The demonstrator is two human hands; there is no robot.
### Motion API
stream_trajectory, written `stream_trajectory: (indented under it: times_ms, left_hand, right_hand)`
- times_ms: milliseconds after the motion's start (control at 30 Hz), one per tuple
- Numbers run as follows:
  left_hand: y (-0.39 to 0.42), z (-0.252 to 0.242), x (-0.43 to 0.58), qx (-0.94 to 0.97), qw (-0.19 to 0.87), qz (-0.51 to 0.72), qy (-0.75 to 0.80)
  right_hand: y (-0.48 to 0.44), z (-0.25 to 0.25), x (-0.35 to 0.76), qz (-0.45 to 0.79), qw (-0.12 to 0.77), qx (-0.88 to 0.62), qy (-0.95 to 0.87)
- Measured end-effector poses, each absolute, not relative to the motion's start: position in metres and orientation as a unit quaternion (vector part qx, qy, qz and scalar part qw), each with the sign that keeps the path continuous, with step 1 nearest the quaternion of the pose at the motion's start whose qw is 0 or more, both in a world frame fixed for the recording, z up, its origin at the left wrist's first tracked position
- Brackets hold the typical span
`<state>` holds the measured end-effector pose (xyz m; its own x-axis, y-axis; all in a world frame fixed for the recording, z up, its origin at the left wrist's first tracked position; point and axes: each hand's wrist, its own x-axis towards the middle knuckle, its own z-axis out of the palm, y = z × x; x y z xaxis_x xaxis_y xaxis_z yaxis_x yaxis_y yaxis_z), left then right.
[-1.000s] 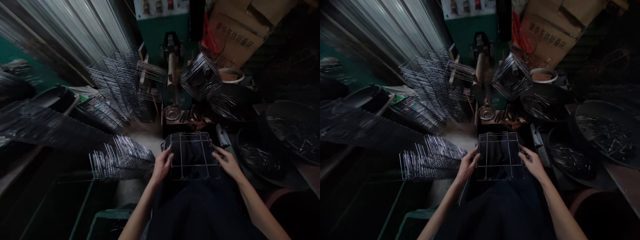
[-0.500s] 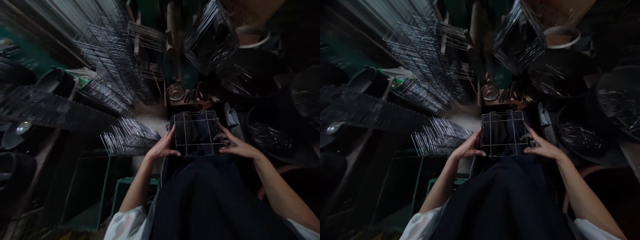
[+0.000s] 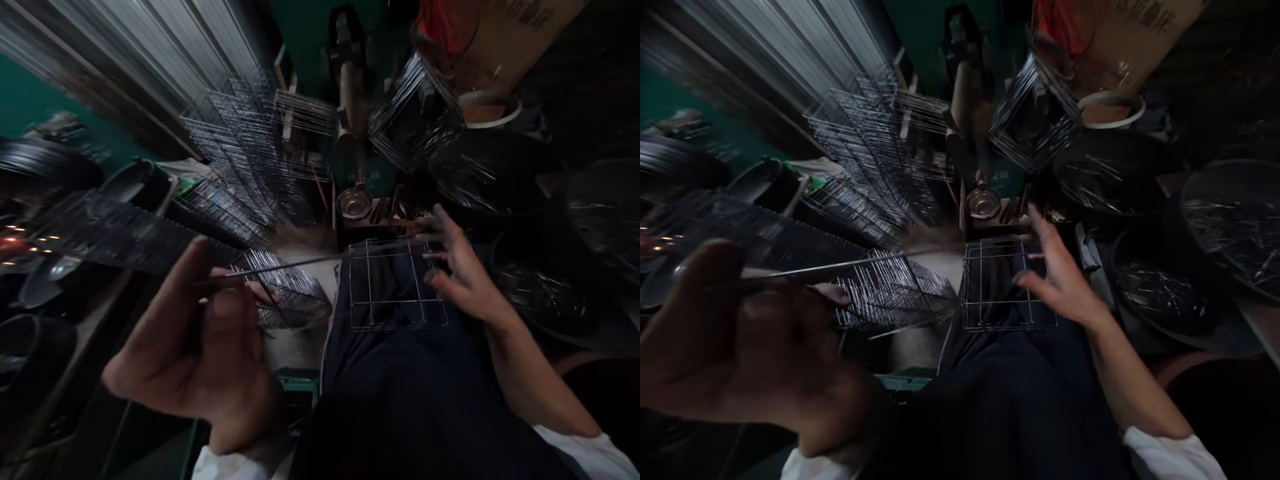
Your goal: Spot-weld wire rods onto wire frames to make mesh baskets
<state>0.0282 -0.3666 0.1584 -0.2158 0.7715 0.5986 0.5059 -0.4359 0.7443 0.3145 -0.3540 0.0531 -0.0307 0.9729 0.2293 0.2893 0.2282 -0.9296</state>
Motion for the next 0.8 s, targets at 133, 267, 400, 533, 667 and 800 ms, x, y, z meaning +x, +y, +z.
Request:
stream_trajectory:
  times_ms: [133, 267, 400, 533, 667, 800]
  left_hand:
    - [-0.345, 0.137, 0.055, 0.553, 0.201, 0.643, 0.490]
    - [-0.316, 0.074, 0.059, 0.549, 0.453, 0.518, 0.475]
    - [-0.297, 0.019, 0.064, 0.545, 0.494, 0.443, 0.513]
    - [-0.282, -0.005, 0.063, 0.628, 0.362, 0.393, 0.566]
    - [-0.282, -0.011, 0.057, 0.703, 0.276, 0.317, 0.574]
    - [-0.297, -0.023, 0.053, 0.733, 0.261, 0.297, 0.554]
  right_hand:
    - [-0.371, 0.067, 0.289, 0.386, 0.539, -0.475, -0.579]
    - [-0.368, 0.037, 0.304, 0.383, 0.585, -0.544, -0.463]
    - [-0.343, -0.003, 0.328, 0.371, 0.554, -0.587, -0.459]
    - [-0.327, -0.018, 0.334, 0.185, 0.414, -0.667, -0.591]
    - [-0.329, -0.016, 0.331, 0.115, 0.302, -0.683, -0.655]
    - [-0.343, -0.023, 0.333, 0.138, 0.296, -0.673, -0.663]
